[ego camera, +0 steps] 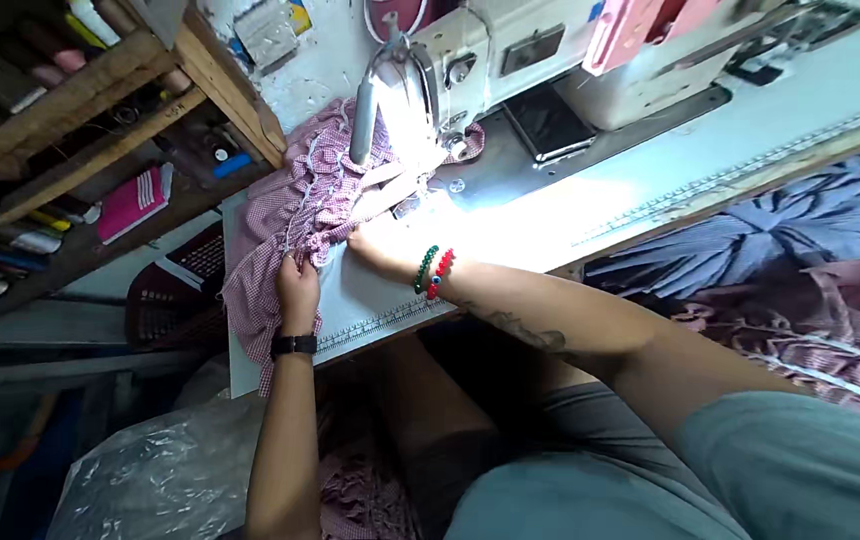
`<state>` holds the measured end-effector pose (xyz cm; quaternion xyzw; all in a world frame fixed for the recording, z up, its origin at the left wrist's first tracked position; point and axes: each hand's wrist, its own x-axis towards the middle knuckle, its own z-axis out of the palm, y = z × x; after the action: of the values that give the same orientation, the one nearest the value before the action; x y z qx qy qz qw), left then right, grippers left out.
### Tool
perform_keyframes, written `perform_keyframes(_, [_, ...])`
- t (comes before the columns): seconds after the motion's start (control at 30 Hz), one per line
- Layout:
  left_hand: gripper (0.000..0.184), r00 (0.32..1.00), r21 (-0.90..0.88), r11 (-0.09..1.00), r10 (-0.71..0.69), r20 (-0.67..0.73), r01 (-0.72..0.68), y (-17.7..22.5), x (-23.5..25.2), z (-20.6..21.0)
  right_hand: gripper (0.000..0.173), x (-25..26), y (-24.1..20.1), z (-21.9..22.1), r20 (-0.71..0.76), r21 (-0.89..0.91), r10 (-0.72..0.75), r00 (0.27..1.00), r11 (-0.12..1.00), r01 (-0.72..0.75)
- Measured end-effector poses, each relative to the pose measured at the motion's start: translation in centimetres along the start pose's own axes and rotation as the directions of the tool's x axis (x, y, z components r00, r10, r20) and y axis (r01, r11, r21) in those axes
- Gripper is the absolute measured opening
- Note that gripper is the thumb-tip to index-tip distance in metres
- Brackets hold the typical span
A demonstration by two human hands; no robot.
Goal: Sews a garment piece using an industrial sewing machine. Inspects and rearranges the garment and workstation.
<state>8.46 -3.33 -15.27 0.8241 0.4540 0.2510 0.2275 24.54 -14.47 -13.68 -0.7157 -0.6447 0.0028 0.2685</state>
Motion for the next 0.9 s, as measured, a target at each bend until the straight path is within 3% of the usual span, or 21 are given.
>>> perform_keyframes(0.07, [0.029,0.970,0.089,0.994,0.036,0.239,-0.059,1.4,-2.4,-1.8,0.015,-0.8,-0.2,-2.2,0.084,0.052,-0.028,0.996,0.998,0.024])
perform_keyframes(0.1, [0.028,0.906,0.117,0.987,0.051,0.419,-0.110,2.5,-4.5,-2.7,0.025,-0.9,0.0,-2.5,0.063,0.060,-0.014,0.998,0.998,0.010])
perform_keyframes(0.13, [0.026,0.799,0.112,0.978,0.076,0.596,-0.176,3.8,-7.3,-3.6,0.036,-0.8,0.2,-3.0,0.033,0.072,0.026,0.999,0.997,-0.028])
perform_keyframes(0.17, [0.022,0.660,0.045,0.965,0.142,0.737,-0.258,5.1,-10.4,-4.1,0.043,-0.6,0.6,-3.5,0.005,0.084,0.058,0.998,0.995,-0.059])
perform_keyframes(0.2, [0.018,0.478,-0.078,0.942,0.236,0.846,-0.327,6.1,-13.4,-4.4,0.044,0.0,1.1,-3.7,-0.005,0.081,0.076,0.997,0.994,-0.075])
perform_keyframes(0.27, [0.015,0.088,-0.367,0.874,0.413,0.907,-0.319,7.4,-17.3,-4.2,0.033,2.4,3.1,-2.4,-0.022,0.014,0.059,0.998,0.998,-0.058])
perform_keyframes(0.3, [0.017,-0.021,-0.427,0.859,0.440,0.898,-0.281,7.7,-17.9,-4.2,0.028,3.1,3.9,-1.7,-0.036,-0.008,0.047,0.998,0.999,-0.048])
perform_keyframes(0.33, [0.018,0.000,-0.438,0.850,0.458,0.889,-0.293,8.1,-17.6,-4.5,0.024,3.4,4.6,-1.0,-0.030,-0.029,0.030,0.999,0.999,-0.031])
perform_keyframes(0.37, [0.019,0.152,-0.405,0.842,0.480,0.864,-0.356,8.3,-16.6,-5.0,0.024,3.1,5.0,-0.6,-0.002,-0.040,0.004,1.000,0.999,-0.004])
perform_keyframes(0.43, [0.025,0.587,-0.249,0.835,0.528,0.613,-0.491,8.2,-13.5,-4.6,0.031,0.8,5.1,-0.5,0.078,-0.015,-0.057,0.995,0.998,0.059])
perform_keyframes(0.47, [0.026,0.734,-0.159,0.841,0.531,0.423,-0.517,7.5,-11.3,-3.5,0.033,-1.1,5.0,-1.0,0.101,0.017,-0.098,0.990,0.995,0.097])
perform_keyframes(0.5, [0.025,0.805,-0.075,0.842,0.533,0.261,-0.533,6.3,-9.0,-1.9,0.034,-3.3,5.3,-1.2,0.079,0.047,-0.148,0.986,0.988,0.144])
perform_keyframes(0.53, [0.029,0.826,-0.005,0.842,0.531,0.187,-0.540,5.0,-7.0,-0.3,0.035,-5.4,6.1,-1.6,0.050,0.070,-0.186,0.981,0.981,0.183])
perform_keyframes(0.57, [0.042,0.833,0.045,0.845,0.515,0.201,-0.533,4.0,-5.9,1.2,0.035,-7.6,7.4,-1.9,-0.005,0.071,-0.220,0.976,0.973,0.219])
perform_keyframes(0.63, [0.066,0.818,0.146,0.836,0.456,0.351,-0.529,4.1,-6.6,4.2,0.030,-11.3,10.6,-3.8,-0.086,0.068,-0.219,0.972,0.972,0.225])
perform_keyframes(0.7, [0.069,0.776,0.271,0.773,0.408,0.480,-0.574,6.9,-9.9,5.4,0.025,-13.7,12.9,-6.3,-0.092,0.026,-0.060,0.994,0.998,0.063])
perform_keyframes(0.77, [0.061,0.764,0.333,0.711,0.450,0.461,-0.620,10.3,-11.9,5.2,0.023,-14.2,13.2,-8.2,-0.082,-0.058,0.075,0.994,0.995,-0.080])
perform_keyframes(0.83, [0.042,0.788,0.325,0.718,0.545,0.285,-0.615,12.1,-10.5,5.3,0.022,-13.3,12.1,-8.2,-0.118,-0.117,0.061,0.991,0.990,-0.074])
perform_keyframes(0.9, [0.028,0.813,0.282,0.763,0.549,0.193,-0.582,12.4,-7.3,6.2,0.025,-11.7,11.4,-7.0,-0.130,-0.168,-0.006,0.991,0.986,-0.016])
